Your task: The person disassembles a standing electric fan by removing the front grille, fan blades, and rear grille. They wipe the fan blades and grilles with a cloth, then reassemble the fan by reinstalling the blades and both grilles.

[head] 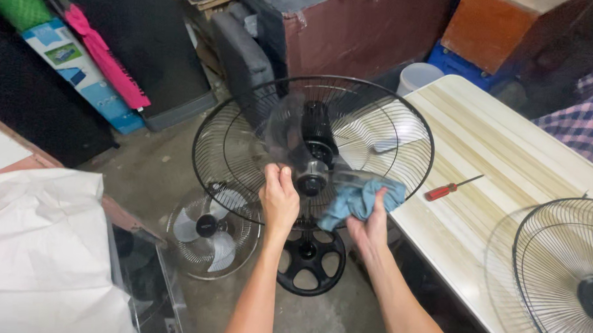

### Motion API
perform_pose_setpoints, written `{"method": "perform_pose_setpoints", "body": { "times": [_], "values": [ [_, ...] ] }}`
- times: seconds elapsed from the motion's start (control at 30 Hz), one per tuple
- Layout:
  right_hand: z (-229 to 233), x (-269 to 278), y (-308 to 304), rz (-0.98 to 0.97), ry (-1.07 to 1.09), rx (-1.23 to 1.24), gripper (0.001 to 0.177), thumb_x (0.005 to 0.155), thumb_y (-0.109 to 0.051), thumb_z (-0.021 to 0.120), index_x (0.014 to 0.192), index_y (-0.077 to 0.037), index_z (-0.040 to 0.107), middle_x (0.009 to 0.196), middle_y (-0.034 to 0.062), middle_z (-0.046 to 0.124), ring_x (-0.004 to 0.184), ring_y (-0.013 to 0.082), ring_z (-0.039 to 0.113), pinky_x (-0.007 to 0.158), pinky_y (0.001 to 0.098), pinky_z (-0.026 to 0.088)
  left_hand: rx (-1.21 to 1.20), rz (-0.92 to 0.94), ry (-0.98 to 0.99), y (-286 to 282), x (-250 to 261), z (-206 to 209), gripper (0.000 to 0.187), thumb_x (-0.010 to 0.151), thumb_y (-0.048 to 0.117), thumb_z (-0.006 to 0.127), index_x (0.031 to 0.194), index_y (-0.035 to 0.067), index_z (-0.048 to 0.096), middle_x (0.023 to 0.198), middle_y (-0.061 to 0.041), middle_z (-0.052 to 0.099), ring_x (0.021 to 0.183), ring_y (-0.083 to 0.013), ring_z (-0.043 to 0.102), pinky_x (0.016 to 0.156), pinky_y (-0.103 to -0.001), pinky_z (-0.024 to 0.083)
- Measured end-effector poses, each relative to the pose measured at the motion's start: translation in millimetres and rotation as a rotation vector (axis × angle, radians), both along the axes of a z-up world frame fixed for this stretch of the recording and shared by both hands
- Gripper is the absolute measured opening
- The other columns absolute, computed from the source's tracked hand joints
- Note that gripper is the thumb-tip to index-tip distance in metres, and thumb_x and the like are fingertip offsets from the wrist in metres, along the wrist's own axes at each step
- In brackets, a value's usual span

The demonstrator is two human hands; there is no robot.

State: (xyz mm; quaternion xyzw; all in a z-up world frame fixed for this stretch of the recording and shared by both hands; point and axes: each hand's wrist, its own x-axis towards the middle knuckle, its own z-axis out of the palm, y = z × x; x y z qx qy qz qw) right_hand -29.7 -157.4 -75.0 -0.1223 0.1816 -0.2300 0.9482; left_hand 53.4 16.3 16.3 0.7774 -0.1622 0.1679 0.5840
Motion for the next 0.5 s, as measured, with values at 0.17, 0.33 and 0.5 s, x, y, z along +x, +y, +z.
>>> {"method": "perform_pose_setpoints", "body": {
  "times": [0.17,0.33,0.5],
  "values": [
    [-21.3,27.3,24.7,0.102,-0.089,-0.184,0.026,0.100,-0.029,0.064,0.119,-0.012,0.063,0.110,0.0029,0.069,0.101,0.0174,0.066,0.091,0.0343,0.052,-0.006,0.017,0.109,2.2,1.8,-10.8,0.020,0.104,0.023,0.052,0.101,0.004,0.053,0.082,-0.022,0.069,0.079,-0.0450,0.068,0.068,-0.053,0.049],
    [-68.1,41.1,43.9,0.282,-0.447,-0.383,0.004,0.114,0.000,0.067,0.115,-0.002,0.063,0.098,0.0045,0.064,0.087,0.0175,0.061,0.079,0.0351,0.051,-0.018,0.019,0.119,5.5,5.6,-18.8,0.023,0.105,0.025,0.050,0.100,0.003,0.049,0.082,-0.024,0.067,0.078,-0.0456,0.067,0.068,-0.053,0.048],
    [-70.7,33.4,56.6,0.260,0.152,-0.570,0.017,0.091,-0.003,0.069,0.108,-0.002,0.070,0.097,0.0056,0.073,0.085,0.0182,0.069,0.075,0.0363,0.057,-0.027,0.012,0.111,1.0,5.8,-26.8,0.023,0.106,0.025,0.050,0.101,0.002,0.049,0.083,-0.025,0.067,0.080,-0.0467,0.066,0.070,-0.054,0.048]
  ]
}}
